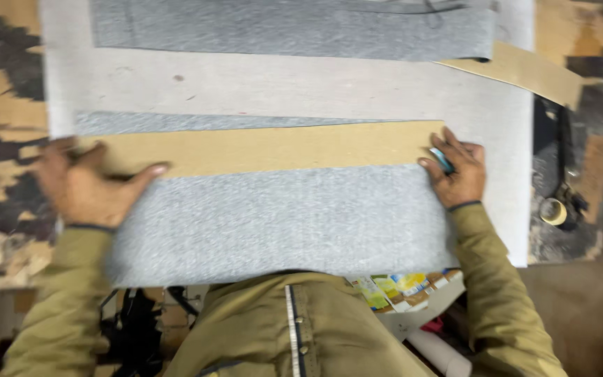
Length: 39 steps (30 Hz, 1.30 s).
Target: The person uses a cardboard template and a utility knife to cut multiple rectangular strips from a large piece of gray fabric on a work table. The person repeatedly positions the template, cuts along its edges, and removes the cut pieces.
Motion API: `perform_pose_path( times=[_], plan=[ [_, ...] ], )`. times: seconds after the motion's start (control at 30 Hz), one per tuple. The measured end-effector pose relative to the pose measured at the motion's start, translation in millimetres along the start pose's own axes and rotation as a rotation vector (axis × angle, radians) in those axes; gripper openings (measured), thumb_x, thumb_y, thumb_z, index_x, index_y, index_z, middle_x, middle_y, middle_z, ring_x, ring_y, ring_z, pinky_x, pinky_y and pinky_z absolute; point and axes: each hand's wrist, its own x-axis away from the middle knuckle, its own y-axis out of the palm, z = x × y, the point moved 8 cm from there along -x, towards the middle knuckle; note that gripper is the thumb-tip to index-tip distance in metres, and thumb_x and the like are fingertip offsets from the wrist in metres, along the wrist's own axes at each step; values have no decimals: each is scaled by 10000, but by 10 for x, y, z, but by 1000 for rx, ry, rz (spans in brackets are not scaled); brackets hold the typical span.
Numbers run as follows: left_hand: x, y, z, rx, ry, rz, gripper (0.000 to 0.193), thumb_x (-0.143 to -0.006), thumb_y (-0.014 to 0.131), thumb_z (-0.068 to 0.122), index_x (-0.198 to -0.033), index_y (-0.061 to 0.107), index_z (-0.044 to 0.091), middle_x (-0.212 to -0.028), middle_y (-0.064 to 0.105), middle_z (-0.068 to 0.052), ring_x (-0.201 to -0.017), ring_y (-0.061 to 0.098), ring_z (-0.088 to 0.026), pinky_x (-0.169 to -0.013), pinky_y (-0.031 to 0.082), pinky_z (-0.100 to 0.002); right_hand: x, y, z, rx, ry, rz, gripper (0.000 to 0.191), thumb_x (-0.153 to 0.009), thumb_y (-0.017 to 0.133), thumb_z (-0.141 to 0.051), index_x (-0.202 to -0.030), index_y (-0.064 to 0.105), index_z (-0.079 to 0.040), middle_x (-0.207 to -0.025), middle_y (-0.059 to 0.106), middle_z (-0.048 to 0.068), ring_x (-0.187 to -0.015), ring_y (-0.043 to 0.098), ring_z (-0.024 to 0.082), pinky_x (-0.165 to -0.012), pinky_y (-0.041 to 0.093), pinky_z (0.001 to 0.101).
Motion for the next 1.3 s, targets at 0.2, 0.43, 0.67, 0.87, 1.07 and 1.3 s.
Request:
perform_pose_path(
  times=[0.2, 0.43, 0.67, 0.87, 1.07, 1.3],
  plan=[
    [-151, 145, 195, -138, -238, -187, 1281, -650, 824, 808, -1334, 459, -212, -1322, 428, -403, -1247, 409, -513, -1071, 395, -580, -199, -206, -164, 309, 67, -122, 460, -858, 904, -326, -1230, 777, -88, -1208, 729, 156, -959, 643, 322, -950, 520, 408],
    [-137, -107, -18, 118, -277, -58, 1277, -610, 924, 616, -1394, 396, -242, -1368, 387, -396, -1296, 344, -494, -1077, 398, -505, -798, 1000, -1896, -518, -157, -172, 238, -976, 662, 98, -1195, 718, 25, -1182, 735, 181, -1069, 678, 227, -925, 570, 352],
    [-104, -32, -303, 209, -258, 111, 1110, -643, 926, 425, -1413, 420, -194, -1488, 381, -331, -1413, 346, -464, -1207, 316, -487, -1157, 2607, -4836, -454, -439, -174, 354, -785, 722, 39, -1102, 802, -96, -934, 683, 140, -898, 665, 334, -775, 563, 428],
    [-61, 25, -470, 305, -304, 130, 1036, -612, 865, 291, -1438, 414, -142, -1520, 371, -289, -1435, 348, -442, -1216, 293, -493, -1365, 2965, -5511, -384, -460, -253, 210, -807, 749, -52, -1007, 800, -92, -947, 711, 136, -882, 681, 330, -771, 574, 433],
    [-66, -14, -395, 300, -258, 207, 1025, -711, 881, 360, -1462, 400, -146, -1524, 381, -297, -1420, 358, -445, -1200, 311, -533, -1372, 3007, -5541, -329, -484, -229, 119, -682, 778, -91, -789, 742, -53, -888, 694, 167, -893, 662, 382, -768, 560, 475],
    [-31, 114, -157, 212, -190, 163, 1120, -714, 925, 530, -1443, 455, -177, -1493, 396, -318, -1382, 370, -446, -1166, 352, -552, -1328, 2471, -4419, -257, -450, -218, 260, -673, 672, 44, -897, 754, -58, -944, 701, 120, -956, 655, 343, -767, 569, 444]
  ],
)
